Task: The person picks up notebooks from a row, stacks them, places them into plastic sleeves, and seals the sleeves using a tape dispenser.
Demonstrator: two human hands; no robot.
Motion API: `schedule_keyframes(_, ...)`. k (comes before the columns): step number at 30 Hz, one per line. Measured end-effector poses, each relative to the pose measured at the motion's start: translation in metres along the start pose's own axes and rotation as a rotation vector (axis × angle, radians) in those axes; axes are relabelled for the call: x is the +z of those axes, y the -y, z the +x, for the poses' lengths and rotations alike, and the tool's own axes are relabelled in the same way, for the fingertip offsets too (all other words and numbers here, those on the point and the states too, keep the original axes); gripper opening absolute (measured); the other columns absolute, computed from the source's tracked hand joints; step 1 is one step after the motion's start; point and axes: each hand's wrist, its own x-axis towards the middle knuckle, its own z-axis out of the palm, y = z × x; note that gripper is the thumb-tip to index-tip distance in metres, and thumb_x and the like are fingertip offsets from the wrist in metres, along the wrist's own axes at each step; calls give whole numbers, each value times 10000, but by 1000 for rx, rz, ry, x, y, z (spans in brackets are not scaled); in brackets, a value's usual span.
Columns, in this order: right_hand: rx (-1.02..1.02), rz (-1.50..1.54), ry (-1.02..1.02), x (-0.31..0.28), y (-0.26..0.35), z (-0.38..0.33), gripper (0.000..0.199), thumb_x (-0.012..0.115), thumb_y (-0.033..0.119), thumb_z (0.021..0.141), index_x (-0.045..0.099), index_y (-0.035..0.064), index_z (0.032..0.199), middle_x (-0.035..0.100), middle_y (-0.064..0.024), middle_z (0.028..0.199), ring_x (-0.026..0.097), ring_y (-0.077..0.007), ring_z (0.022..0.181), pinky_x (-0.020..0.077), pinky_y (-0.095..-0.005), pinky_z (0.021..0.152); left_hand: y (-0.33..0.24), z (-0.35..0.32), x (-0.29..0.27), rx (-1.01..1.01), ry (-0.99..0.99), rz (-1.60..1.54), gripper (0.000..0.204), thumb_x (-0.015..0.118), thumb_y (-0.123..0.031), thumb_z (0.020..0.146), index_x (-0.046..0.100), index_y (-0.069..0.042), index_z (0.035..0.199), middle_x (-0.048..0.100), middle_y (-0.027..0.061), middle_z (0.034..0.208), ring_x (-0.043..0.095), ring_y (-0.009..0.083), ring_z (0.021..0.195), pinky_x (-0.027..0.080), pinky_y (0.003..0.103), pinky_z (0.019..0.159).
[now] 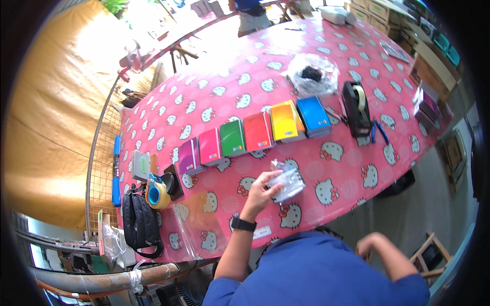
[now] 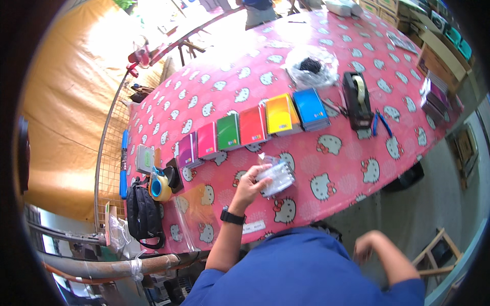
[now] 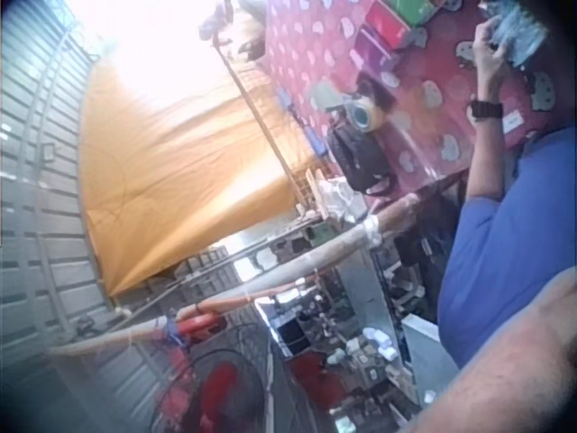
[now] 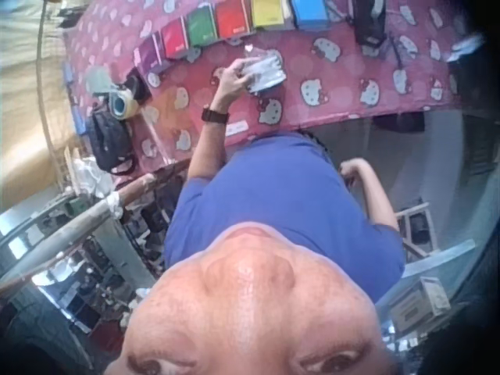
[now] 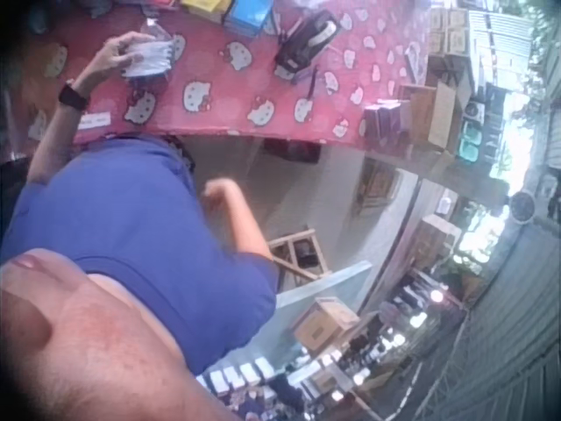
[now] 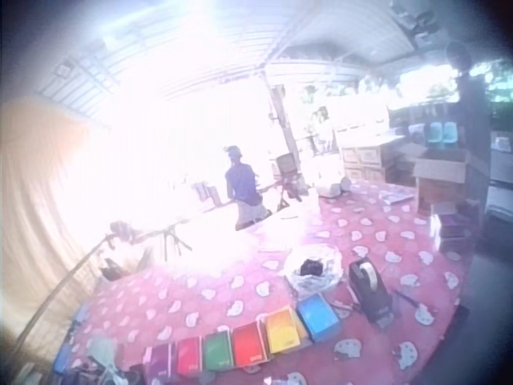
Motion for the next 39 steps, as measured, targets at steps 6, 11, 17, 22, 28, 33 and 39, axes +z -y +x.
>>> schedule_keyframes(6,-81,705,-241,75,-11,78,301,635,280,767,693,74,978,684,-104,926,654,-170,812,531,-291,698,0,-3,1,32,-32,23,390,679,-165,826,570,-26,1174,542,45,1074,536,117,983,444,258,835)
schedule_keyframes(11,-106,720,-358,64,-1,71,295,627,275,770,692,69,971,684,-107,915,655,-172,798,532,-295,689,-1,-2,2,18,-21,37,407,680,-180,827,562,-27,1185,537,45,1078,535,119,982,442,260,839)
schedule_keyframes(17,-116,716,-412,60,3,70,289,616,269,773,690,64,963,685,-109,902,657,-175,781,534,-299,678,1,-3,4,18,-15,-7,407,678,-185,830,562,-21,1184,535,37,1079,531,111,978,440,258,840)
schedule_keyframes(22,-117,709,-433,59,6,68,284,608,263,776,688,59,956,685,-111,891,658,-178,766,535,-303,669,0,-3,5,45,-24,61,397,652,-153,851,534,-5,1200,557,20,1036,532,86,955,447,236,822)
schedule_keyframes(28,-117,710,-455,59,8,66,279,597,257,780,686,53,948,686,-114,879,660,-181,749,537,-308,659,0,-4,4,52,-23,65,378,653,-160,851,553,3,1177,530,18,1078,525,88,970,440,237,834)
schedule_keyframes(33,-123,703,-475,60,10,65,275,589,252,783,685,48,942,687,-116,868,661,-183,735,538,-312,649,3,-2,3,54,-37,39,549,691,-171,813,452,-15,1282,518,63,1133,504,150,1046,419,286,891)
schedule_keyframes(39,-129,684,-492,70,8,66,271,579,245,787,683,43,934,687,-118,855,662,-186,718,540,-316,639,5,10,-2,-75,52,-142,886,783,-202,711,254,25,1385,446,190,1284,446,237,1186,354,334,994)
